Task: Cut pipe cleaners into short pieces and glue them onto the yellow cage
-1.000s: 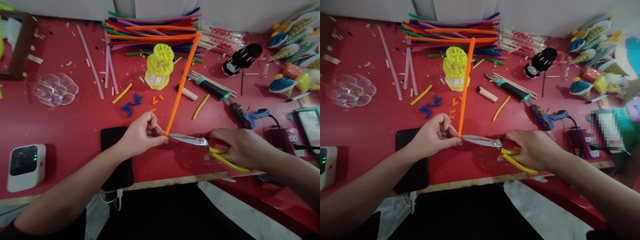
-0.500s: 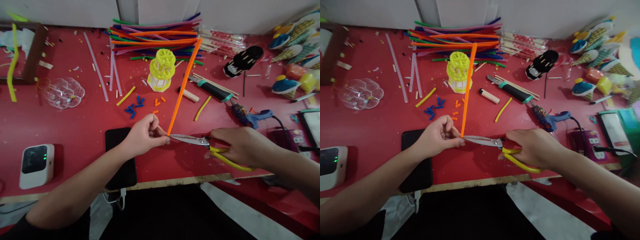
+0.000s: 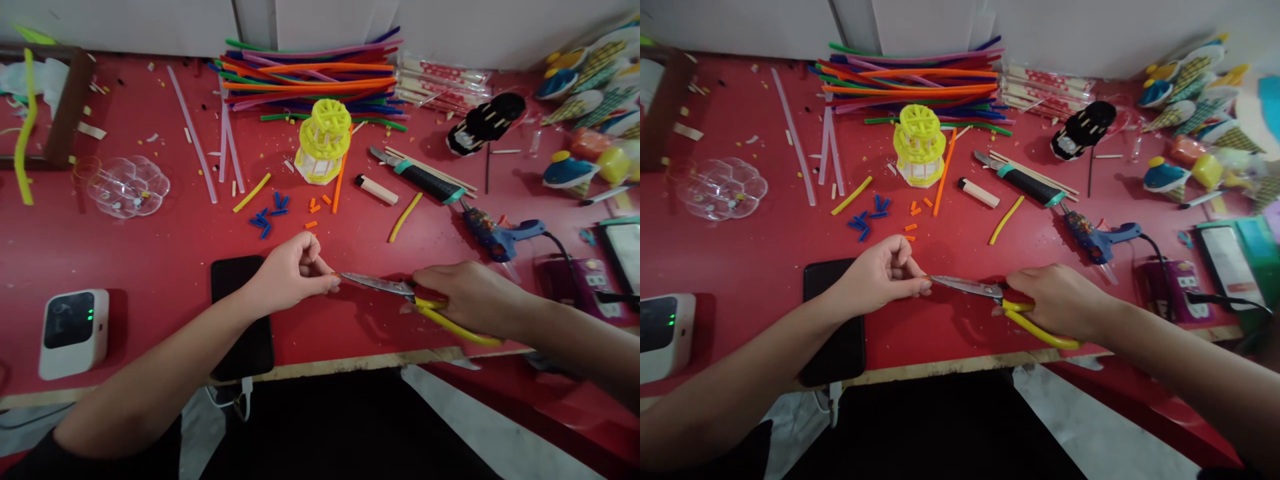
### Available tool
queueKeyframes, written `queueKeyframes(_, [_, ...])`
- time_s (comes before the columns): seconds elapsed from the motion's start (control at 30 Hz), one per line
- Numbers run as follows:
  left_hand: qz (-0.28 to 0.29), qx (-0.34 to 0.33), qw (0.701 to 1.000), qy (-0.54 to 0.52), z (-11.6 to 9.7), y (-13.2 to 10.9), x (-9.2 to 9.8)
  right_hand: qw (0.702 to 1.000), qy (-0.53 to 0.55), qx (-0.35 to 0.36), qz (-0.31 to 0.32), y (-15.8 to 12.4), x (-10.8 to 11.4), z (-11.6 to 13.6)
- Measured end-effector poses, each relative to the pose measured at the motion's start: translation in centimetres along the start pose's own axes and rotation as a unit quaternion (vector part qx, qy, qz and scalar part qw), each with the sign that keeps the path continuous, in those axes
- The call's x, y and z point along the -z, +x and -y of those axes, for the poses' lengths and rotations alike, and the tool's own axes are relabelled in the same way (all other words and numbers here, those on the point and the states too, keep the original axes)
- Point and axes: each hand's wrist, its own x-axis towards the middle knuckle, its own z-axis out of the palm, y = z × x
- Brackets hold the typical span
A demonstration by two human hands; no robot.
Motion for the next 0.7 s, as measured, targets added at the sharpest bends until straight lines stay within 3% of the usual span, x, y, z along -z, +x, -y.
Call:
queueKeyframes(0.2, [-0.048,-0.014,0.999,-0.012,-0.4,0.2,0.1,0.991,-0.063,-0.08,-0.087,-0.9,-1.0,-2.3])
queueKeyframes(0.3, [-0.094,-0.038,0.995,-0.007,-0.5,0.3,0.1,0.991,-0.067,-0.084,-0.084,-1.5,-0.9,-4.2])
queueKeyframes(0.43, [-0.13,-0.06,0.989,0.021,-0.3,0.4,0.2,0.997,-0.006,-0.041,-0.057,-1.8,1.2,-5.4])
queueKeyframes(0.6, [-0.164,-0.067,0.982,0.061,0.1,0.5,0.3,0.977,-0.173,-0.117,-0.038,1.1,4.6,-2.5])
queueKeyframes(0.67, [-0.169,-0.07,0.982,0.053,0.1,0.6,0.3,0.974,-0.198,-0.097,-0.056,3.6,5.3,-0.8])
queueKeyframes(0.7, [-0.169,-0.071,0.982,0.046,0.1,0.6,0.3,0.971,-0.221,-0.051,-0.075,5.1,5.5,-0.1])
